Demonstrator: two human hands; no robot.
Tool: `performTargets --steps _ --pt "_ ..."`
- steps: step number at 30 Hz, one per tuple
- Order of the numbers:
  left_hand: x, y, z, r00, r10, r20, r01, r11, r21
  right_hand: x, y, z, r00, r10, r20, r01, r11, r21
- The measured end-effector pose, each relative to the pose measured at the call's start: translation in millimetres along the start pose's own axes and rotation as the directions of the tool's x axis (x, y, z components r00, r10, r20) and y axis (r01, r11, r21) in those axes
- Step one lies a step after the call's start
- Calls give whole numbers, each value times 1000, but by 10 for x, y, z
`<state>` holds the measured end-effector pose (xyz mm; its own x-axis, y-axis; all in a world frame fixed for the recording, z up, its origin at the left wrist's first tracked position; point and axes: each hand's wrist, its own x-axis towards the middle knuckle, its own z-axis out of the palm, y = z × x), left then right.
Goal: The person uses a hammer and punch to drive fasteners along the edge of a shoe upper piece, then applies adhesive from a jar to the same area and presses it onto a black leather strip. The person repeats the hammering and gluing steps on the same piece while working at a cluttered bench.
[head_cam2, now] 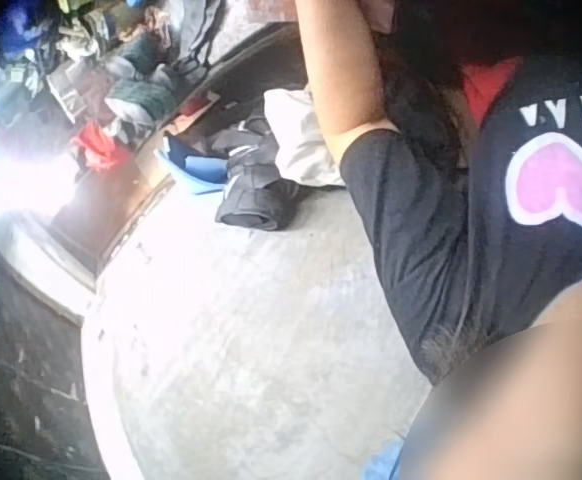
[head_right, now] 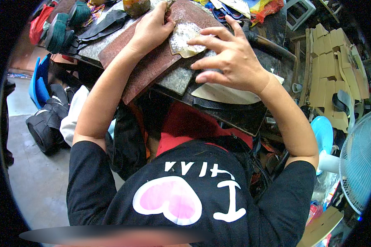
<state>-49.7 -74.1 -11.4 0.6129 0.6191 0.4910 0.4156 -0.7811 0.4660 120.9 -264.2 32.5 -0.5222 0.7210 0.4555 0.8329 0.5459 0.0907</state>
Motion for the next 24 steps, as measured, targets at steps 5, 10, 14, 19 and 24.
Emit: performTargets --steps 5,10,14,19,24 --pt "-19 14 -2 1000 2 -12 -1 999 51 165 247 121 980 173 -103 -184 977 -110" --pt "-18 10 -32 1000 25 -20 -24 999 23 268 260 405 992 126 -20 -125 917 -378" --pt "-10 8 -25 1000 11 -12 -10 999 41 245 258 397 991 130 8 -120 933 -338" --pt "-1 19 0 1000 -26 9 26 999 38 183 291 222 984 165 67 -153 977 -146" --pt "9 9 16 999 -29 18 28 999 46 73 94 94 998 56 -40 -64 964 -257"
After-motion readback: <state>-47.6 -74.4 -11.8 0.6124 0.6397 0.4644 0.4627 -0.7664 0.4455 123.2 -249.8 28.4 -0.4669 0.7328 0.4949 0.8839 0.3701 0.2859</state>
